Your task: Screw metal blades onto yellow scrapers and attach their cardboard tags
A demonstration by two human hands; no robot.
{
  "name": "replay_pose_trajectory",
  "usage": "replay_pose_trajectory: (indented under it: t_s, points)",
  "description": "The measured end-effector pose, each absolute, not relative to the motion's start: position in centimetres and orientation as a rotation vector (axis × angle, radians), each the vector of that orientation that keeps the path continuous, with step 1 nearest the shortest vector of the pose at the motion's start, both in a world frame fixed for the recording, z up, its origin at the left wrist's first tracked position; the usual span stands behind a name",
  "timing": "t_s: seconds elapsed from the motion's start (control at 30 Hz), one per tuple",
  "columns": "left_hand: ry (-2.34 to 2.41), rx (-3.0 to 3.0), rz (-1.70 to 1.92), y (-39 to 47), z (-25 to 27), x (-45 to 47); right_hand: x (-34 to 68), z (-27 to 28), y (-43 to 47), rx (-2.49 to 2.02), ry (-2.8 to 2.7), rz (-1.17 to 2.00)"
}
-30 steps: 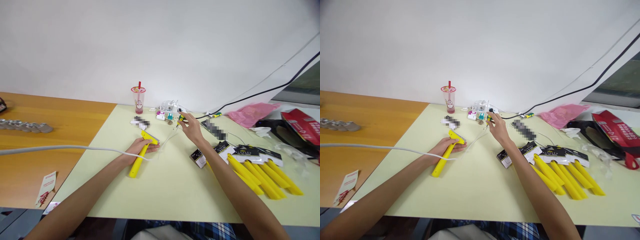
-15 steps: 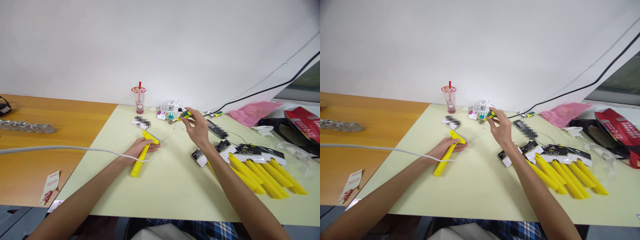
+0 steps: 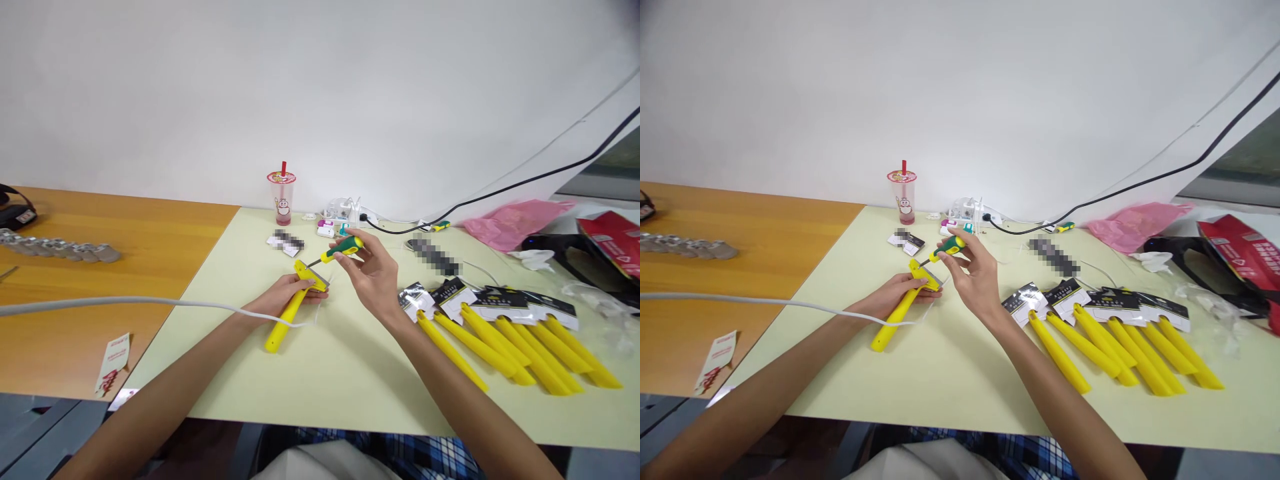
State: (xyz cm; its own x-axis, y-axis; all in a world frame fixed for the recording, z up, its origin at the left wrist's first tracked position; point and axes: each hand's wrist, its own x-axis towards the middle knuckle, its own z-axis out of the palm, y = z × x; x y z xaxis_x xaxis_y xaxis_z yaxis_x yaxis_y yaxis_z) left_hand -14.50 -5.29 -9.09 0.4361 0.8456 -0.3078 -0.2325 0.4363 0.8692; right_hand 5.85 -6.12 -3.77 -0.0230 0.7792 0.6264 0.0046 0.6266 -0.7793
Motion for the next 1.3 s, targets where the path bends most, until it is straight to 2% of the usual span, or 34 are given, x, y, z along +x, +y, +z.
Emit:
replay_pose_trajectory:
  t_s: [1.3]
  points:
    - [0.812, 0.866, 0.806, -5.1, -9.8, -14.6, 5.2, -5.2, -5.6, -0.744, -1.453, 0.755]
